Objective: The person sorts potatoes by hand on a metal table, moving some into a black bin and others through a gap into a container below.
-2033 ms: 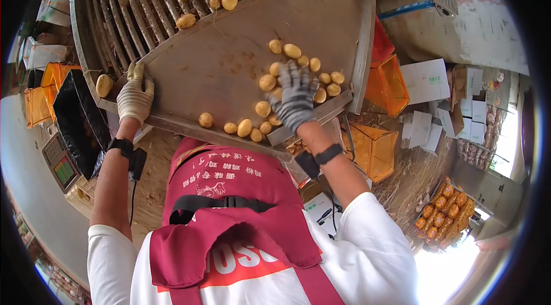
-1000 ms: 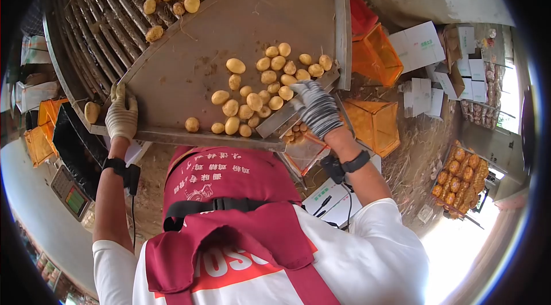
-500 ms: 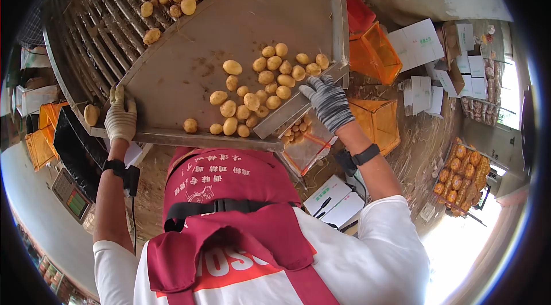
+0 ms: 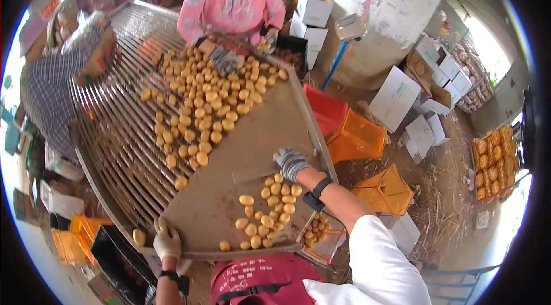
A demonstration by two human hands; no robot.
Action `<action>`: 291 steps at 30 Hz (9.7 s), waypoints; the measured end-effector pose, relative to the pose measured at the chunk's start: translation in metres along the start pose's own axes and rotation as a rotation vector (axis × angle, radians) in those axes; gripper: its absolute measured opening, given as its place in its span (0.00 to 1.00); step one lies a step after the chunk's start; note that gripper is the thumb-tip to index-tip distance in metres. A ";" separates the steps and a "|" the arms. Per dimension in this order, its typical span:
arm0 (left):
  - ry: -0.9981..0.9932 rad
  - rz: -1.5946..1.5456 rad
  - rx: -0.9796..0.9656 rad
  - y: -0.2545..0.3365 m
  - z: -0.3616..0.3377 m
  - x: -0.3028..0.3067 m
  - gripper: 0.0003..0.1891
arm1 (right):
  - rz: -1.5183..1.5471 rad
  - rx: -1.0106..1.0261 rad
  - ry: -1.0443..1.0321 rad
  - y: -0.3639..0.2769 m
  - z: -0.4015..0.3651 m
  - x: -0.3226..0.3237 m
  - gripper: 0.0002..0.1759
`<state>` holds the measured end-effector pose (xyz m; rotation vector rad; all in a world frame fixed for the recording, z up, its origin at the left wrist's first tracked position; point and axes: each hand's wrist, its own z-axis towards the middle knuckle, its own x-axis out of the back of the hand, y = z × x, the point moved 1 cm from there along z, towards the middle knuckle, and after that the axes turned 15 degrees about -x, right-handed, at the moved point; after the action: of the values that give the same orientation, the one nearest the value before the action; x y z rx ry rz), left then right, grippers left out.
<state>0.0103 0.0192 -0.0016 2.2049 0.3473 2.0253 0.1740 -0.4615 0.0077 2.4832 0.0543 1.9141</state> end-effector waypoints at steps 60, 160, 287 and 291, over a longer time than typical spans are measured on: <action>0.045 -0.010 -0.187 -0.038 0.014 -0.032 0.27 | -0.112 0.568 0.231 0.043 -0.108 -0.053 0.09; 0.191 -0.517 -0.368 0.094 0.359 0.081 0.33 | 0.308 -0.968 0.218 -0.084 -0.146 -0.098 0.41; -0.184 -0.868 -0.564 0.047 0.074 -0.001 0.30 | 0.382 -0.959 0.104 -0.083 -0.159 -0.082 0.41; -0.227 -0.631 -0.652 0.010 0.023 -0.027 0.30 | 0.353 -0.957 0.061 -0.082 -0.158 -0.079 0.42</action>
<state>0.0318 0.0037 -0.0270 1.6184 0.2582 1.2935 -0.0011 -0.3843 -0.0304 1.8249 -1.0776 1.5265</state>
